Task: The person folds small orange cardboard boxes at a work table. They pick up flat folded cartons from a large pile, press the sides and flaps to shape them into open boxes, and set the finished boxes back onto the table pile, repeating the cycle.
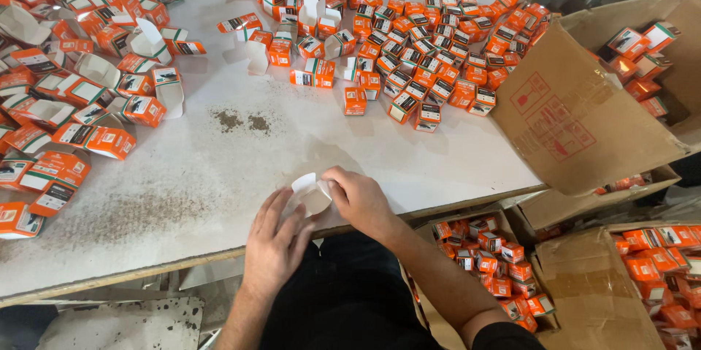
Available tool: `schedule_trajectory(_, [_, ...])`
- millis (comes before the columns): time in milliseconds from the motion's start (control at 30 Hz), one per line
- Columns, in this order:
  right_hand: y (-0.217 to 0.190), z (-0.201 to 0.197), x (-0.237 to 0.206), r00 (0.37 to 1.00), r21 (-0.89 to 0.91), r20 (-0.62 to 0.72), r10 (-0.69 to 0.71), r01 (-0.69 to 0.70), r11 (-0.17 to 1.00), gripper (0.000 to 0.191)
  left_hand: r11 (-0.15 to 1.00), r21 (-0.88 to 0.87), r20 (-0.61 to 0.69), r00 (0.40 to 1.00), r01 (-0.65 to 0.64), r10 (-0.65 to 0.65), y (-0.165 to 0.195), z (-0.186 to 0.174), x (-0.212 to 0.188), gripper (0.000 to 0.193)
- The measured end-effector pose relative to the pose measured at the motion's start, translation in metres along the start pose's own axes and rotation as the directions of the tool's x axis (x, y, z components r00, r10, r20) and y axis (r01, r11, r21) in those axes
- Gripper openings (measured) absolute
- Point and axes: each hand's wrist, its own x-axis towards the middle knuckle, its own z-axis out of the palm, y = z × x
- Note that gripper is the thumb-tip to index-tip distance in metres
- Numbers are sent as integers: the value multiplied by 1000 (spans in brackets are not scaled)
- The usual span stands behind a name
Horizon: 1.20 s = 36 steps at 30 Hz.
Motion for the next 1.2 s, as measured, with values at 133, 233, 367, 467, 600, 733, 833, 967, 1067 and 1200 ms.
schedule_trajectory(133, [-10,3,-3,999,-21,-19,-31,30,999,18,996,-24,-30,996,86,-87,-2,20,-13,44])
schedule_trajectory(233, [-16,-10,-12,978,-73,-49,-203,199,977,27,987,-93,7,991,131,-131,-14,27,-4,41])
schedule_trajectory(367, [-5,-46,-28,926,-372,76,-370,371,851,38,939,-216,159,958,268,-237,-22,23,6,49])
schedule_trajectory(467, [5,-62,-31,989,-209,123,-79,103,972,28,921,-249,226,943,300,-245,-20,18,8,54])
schedule_trajectory(600, [-3,-59,-34,981,164,-168,100,-72,984,18,927,-278,191,960,252,-204,-18,13,11,62])
schedule_trajectory(733, [-25,-33,-30,927,119,-277,-254,296,948,27,894,-306,257,933,327,-253,-17,8,14,67])
schedule_trajectory(833, [-31,-22,-16,893,-116,-138,-428,414,903,27,873,-337,281,923,352,-264,-17,6,14,67])
schedule_trajectory(967, [-24,-17,6,919,-174,11,-393,389,905,24,947,-296,117,989,125,-94,-17,9,12,67])
schedule_trajectory(1067, [-19,-14,10,915,-133,-2,-402,399,907,22,968,-213,103,989,130,-110,-18,14,10,56])
schedule_trajectory(1200, [-19,-17,1,817,-197,26,-575,568,799,32,963,-210,150,979,167,-137,-20,17,9,51])
